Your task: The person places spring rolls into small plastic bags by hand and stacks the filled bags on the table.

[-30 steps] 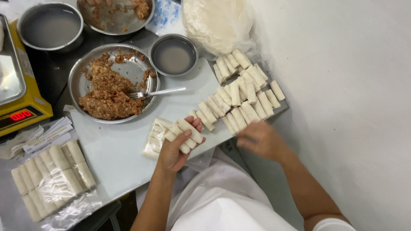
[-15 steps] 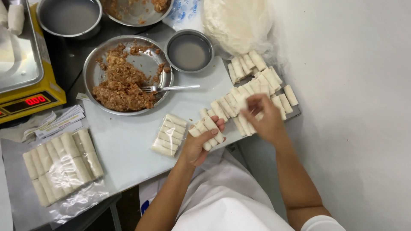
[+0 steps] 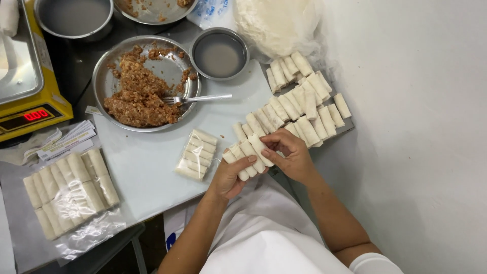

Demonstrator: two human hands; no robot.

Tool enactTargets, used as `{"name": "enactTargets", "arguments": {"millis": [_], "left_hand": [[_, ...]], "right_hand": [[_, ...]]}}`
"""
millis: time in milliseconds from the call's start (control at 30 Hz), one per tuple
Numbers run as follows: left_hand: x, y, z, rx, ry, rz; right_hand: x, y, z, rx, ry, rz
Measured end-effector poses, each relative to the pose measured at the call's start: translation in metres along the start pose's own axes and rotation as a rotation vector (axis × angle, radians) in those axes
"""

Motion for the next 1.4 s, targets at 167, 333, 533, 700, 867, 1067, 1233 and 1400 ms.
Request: {"name": "enactTargets", "arguments": {"millis": [167, 333, 533, 700, 867, 1067, 1233, 1400], "left_hand": [[0.004, -0.008, 0.003, -0.007, -0.001, 0.029], [0.011, -0.025, 0.006, -0.002, 0.007, 0.08], [0.046, -0.037, -0.021, 0.086, -0.231, 0.146], [0.05, -0.049, -0.036, 0.045, -0.179, 0.106], [0.036, -0.047, -0.015, 0.028, -0.082, 0.128], [-0.001, -0.045, -0.011, -0.063, 0.005, 0.169], [-0.006, -0.043, -0.008, -0.058, 0.026, 0.115], [-0.001, -0.041, 0.015, -0.029, -0.013, 0.135]], "right_hand": [[-0.005, -0.008, 0.025, 0.113, -0.108, 0.01], [0.006, -0.042, 0.015, 0.197, -0.269, 0.018], [-0.015, -0.147, -0.043, -0.256, 0.357, 0.327], [0.021, -0.15, -0.009, -0.578, -0.152, 1.069], [0.029, -0.083, 0.017, 0.053, -0.372, 0.195], [-0.026, -0.044, 0.043, 0.165, -0.248, -0.07], [-0.027, -0.055, 0.033, 0.138, -0.125, -0.065], [-0.039, -0.083, 0.017, 0.144, -0.133, -0.061]]}}
Point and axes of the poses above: each hand's wrist, its own y-axis towards the middle knuckle, its own x-axis out of the back of the hand, z = x × y, the point moved 2 cm from there along y, towards the middle knuckle, and after that the axes turned 8 degrees about -y, right-handed, at the moved point
